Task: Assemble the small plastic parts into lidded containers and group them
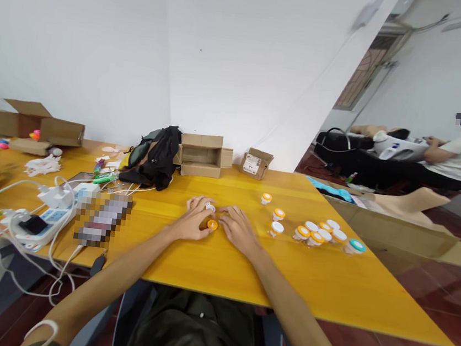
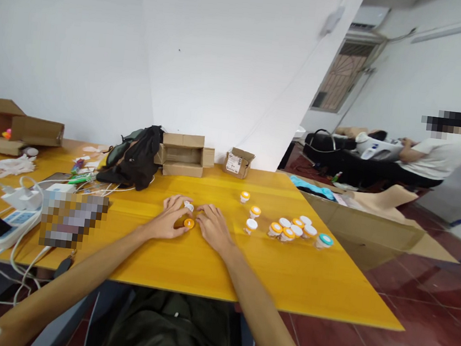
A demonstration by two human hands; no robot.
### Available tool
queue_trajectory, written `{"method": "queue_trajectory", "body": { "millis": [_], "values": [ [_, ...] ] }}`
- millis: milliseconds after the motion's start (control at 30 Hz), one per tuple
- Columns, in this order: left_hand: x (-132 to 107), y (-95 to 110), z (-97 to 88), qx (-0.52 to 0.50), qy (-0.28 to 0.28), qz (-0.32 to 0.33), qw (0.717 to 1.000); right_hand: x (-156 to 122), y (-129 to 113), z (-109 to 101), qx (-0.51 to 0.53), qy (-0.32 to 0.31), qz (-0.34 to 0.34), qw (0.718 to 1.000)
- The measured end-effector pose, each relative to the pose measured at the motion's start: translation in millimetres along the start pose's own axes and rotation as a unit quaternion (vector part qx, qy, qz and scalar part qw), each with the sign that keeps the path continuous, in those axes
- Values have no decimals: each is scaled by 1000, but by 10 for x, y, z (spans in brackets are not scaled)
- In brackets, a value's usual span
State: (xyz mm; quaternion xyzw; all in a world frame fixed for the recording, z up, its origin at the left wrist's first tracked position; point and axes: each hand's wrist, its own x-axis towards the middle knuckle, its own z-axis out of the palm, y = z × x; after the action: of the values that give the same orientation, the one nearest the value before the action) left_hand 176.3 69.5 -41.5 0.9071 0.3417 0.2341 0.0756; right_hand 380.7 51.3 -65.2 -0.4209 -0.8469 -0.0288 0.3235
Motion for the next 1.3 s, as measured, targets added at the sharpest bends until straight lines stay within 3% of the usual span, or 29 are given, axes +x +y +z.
{"method": "queue_trajectory", "body": {
  "millis": [400, 767, 1100, 1300],
  "values": [
    [-2, 0, -30, -12, 3, -4, 1000, -12, 26, 0, 12, 11, 10, 1000],
    [-3, -13, -20, -9, 3, -7, 1000, -3, 12, 7, -19, 15, -34, 999],
    [6, -7, -19, -6, 2, -5, 1000, -10, 48, 24, 5, 30, -14, 999],
    [-3, -4, -23, -6, 5, -4, 1000, -18, 48, 0, -41, 19, -40, 998]
  ]
}}
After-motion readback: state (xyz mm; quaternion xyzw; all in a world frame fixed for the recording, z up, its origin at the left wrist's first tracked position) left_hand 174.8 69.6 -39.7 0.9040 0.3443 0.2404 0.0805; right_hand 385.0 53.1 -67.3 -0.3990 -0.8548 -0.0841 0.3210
